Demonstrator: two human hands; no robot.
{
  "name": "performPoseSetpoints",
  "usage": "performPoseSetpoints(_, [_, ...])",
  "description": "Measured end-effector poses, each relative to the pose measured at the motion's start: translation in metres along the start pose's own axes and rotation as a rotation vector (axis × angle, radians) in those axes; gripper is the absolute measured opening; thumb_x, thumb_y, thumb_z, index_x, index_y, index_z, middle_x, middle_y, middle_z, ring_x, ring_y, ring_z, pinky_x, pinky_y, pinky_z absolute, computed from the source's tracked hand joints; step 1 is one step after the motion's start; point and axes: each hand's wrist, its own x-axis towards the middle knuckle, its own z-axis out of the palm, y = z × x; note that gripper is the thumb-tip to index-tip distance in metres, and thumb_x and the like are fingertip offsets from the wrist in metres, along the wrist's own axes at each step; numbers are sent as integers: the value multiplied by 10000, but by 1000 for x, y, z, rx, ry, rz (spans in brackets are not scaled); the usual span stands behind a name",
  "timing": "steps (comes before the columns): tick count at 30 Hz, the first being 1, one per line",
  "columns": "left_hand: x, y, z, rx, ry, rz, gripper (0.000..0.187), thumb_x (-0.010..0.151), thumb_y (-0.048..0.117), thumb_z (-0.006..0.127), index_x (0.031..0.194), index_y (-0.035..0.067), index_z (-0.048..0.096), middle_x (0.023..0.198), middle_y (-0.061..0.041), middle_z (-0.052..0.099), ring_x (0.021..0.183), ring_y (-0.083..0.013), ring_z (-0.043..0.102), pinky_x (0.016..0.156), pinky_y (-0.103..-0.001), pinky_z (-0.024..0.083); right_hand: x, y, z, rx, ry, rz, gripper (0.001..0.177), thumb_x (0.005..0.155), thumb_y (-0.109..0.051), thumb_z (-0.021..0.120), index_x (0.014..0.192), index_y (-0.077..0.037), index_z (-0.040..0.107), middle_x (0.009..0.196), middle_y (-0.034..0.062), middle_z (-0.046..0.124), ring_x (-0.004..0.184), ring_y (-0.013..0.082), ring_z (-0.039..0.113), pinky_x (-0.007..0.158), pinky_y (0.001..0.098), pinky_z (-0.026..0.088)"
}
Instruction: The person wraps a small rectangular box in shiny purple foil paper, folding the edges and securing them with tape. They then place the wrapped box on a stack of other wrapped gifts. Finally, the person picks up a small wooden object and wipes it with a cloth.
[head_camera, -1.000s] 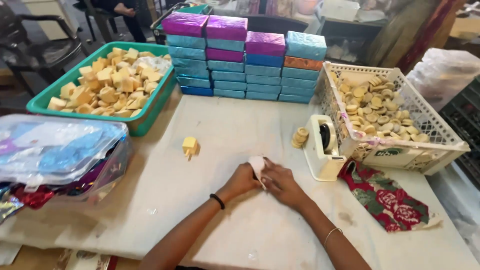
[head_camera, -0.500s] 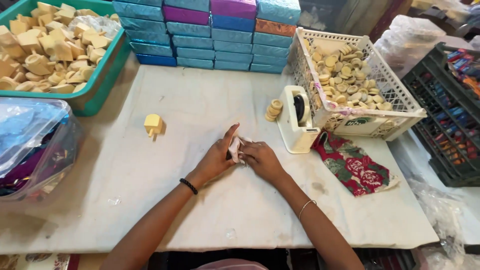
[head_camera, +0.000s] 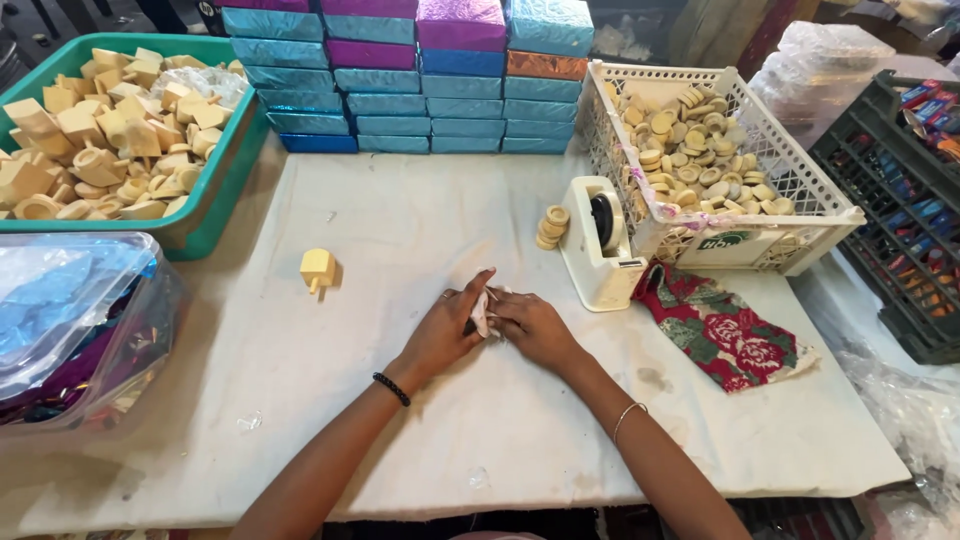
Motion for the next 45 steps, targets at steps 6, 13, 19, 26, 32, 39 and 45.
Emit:
performPoseSetpoints(6, [-2,3,-2,-29,15,13,958,792,101,784,1586,201,256,932,-117,689,882,-346,599,907,-450,494,1,-3,0,-7,19,-15,242,923,-167,664,1135,-68,725,1236,135,707,1194,327,622,1025,444,446])
performPoseSetpoints(13, [-1,1,0,-8,-41,-66,981,806,100,776,1605,214,218,874,-133,664,888,-345,592,901,-449,492,6,-13,-10,-13,43,-151,183,919,-166,671,1049,-61,743,1264,145,706,1275,352,592,1097,444,436])
performPoseSetpoints(19, [-1,-8,5,-5,44,83,948,798,86,782,1584,180,259,945,-115,681,872,-358,594,896,-457,491,2,-1,-4,-23,20,-123,225,929,-178,659,1101,-52,732,1284,149,690,1286,355,584,1140,457,404])
performPoseSetpoints(26, [-2,-12,8,31,43,99,919,799,93,772,1577,163,288,972,-124,690,876,-369,601,893,-459,493,0,-9,-5,48,11,-50,282,923,-161,648,1161,-22,708,1271,171,670,1202,380,579,1022,462,429])
performPoseSetpoints(32, [-4,-10,8,65,58,101,870,797,105,768,1556,183,349,1021,-139,682,920,-372,604,897,-462,496,4,-24,-14,133,-20,-16,272,920,-147,651,1157,-24,697,1142,149,705,1057,348,633,927,431,503])
performPoseSetpoints(39, [-4,-15,10,98,114,186,788,798,120,780,1509,169,443,1070,-146,667,966,-368,596,913,-477,483,3,-26,-16,102,-31,6,222,936,-163,639,1111,-45,707,1100,130,708,1033,336,631,905,432,501])
performPoseSetpoints(45, [-5,3,-3,52,68,118,735,815,141,781,1479,175,469,1034,-128,665,992,-352,598,901,-464,490,0,-7,-4,111,0,-13,174,903,-132,661,1040,-45,725,1032,130,725,981,341,656,884,434,514])
